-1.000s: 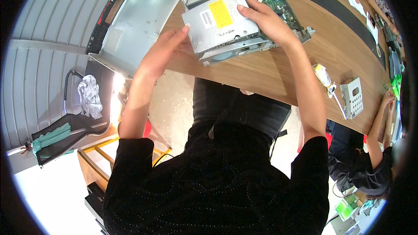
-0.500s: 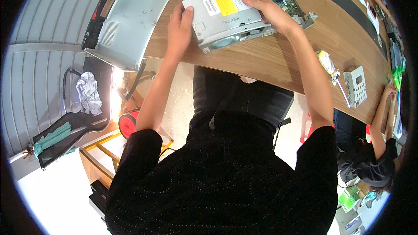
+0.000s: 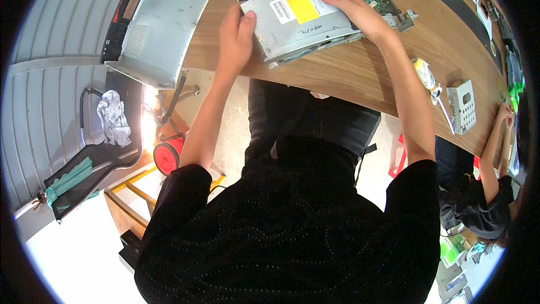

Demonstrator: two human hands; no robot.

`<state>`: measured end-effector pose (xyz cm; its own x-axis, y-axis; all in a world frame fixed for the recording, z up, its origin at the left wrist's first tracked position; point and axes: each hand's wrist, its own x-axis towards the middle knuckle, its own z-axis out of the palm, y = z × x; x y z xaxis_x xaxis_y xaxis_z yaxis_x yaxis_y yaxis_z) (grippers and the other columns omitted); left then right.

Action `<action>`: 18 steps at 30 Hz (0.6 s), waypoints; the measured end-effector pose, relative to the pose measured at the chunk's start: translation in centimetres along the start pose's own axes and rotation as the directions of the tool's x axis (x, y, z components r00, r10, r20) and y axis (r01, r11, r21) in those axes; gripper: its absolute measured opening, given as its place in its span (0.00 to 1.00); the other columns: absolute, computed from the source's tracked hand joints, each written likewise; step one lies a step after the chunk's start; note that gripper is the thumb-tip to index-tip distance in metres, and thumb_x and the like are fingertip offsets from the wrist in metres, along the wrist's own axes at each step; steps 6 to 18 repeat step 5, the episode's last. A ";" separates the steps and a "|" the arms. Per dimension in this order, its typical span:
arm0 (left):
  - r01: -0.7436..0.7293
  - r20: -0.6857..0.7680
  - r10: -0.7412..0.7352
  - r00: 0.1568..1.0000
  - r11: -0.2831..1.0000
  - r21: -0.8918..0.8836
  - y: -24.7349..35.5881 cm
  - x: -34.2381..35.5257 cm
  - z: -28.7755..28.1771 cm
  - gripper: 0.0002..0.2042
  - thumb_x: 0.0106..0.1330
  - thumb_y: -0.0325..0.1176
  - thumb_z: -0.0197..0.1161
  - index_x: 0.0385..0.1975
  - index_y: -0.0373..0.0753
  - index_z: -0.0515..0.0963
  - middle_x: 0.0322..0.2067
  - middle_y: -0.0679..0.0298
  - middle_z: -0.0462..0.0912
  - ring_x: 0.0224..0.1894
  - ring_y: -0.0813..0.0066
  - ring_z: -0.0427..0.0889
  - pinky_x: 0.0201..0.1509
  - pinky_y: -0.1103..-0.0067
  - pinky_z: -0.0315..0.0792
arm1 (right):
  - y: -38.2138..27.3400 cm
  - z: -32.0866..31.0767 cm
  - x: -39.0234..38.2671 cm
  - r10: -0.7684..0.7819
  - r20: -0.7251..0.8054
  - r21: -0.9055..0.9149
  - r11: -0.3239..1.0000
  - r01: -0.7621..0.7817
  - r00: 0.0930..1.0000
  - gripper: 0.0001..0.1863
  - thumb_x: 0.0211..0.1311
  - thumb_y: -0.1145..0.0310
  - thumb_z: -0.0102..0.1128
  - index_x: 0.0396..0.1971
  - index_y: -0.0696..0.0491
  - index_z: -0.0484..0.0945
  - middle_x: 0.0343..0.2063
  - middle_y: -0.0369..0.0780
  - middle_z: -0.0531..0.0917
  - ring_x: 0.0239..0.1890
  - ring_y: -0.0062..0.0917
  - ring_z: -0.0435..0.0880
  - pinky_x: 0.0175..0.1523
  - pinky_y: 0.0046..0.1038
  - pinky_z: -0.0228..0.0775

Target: The person uses a screwdriver to remove and replace a power supply unit inside a desktop computer case on a wooden table.

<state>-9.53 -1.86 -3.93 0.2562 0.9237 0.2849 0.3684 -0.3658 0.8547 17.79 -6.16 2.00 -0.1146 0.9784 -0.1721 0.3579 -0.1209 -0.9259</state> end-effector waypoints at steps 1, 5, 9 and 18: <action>-0.012 0.008 0.012 1.000 1.000 -0.020 0.1 -0.1 0.0 0.21 0.72 0.44 0.53 0.52 0.31 0.73 0.41 0.46 0.82 0.43 0.58 0.80 0.50 0.68 0.71 | 0.5 0.4 0.2 0.002 0.000 -0.001 1.000 -0.002 1.000 0.52 0.58 0.33 0.55 0.73 0.54 0.56 0.68 0.54 0.64 0.71 0.44 0.63 0.73 0.35 0.50; -0.055 -0.073 0.054 0.996 0.998 -0.005 0.2 0.0 1.2 0.24 0.73 0.46 0.52 0.62 0.35 0.68 0.46 0.46 0.81 0.48 0.53 0.80 0.55 0.68 0.70 | 2.7 -0.5 1.3 -0.037 0.012 -0.049 0.998 0.037 0.999 0.50 0.60 0.30 0.52 0.73 0.50 0.58 0.72 0.50 0.60 0.73 0.45 0.58 0.77 0.32 0.43; -0.055 -0.073 0.054 0.996 0.998 -0.005 0.2 0.0 1.2 0.24 0.73 0.46 0.52 0.62 0.35 0.68 0.46 0.46 0.81 0.48 0.53 0.80 0.55 0.68 0.70 | 2.7 -0.5 1.3 -0.037 0.012 -0.049 0.998 0.037 0.999 0.50 0.60 0.30 0.52 0.73 0.50 0.58 0.72 0.50 0.60 0.73 0.45 0.58 0.77 0.32 0.43; -0.055 -0.073 0.054 0.996 0.998 -0.005 0.2 0.0 1.2 0.24 0.73 0.46 0.52 0.62 0.35 0.68 0.46 0.46 0.81 0.48 0.53 0.80 0.55 0.68 0.70 | 2.7 -0.5 1.3 -0.037 0.012 -0.049 0.998 0.037 0.999 0.50 0.60 0.30 0.52 0.73 0.50 0.58 0.72 0.50 0.60 0.73 0.45 0.58 0.77 0.32 0.43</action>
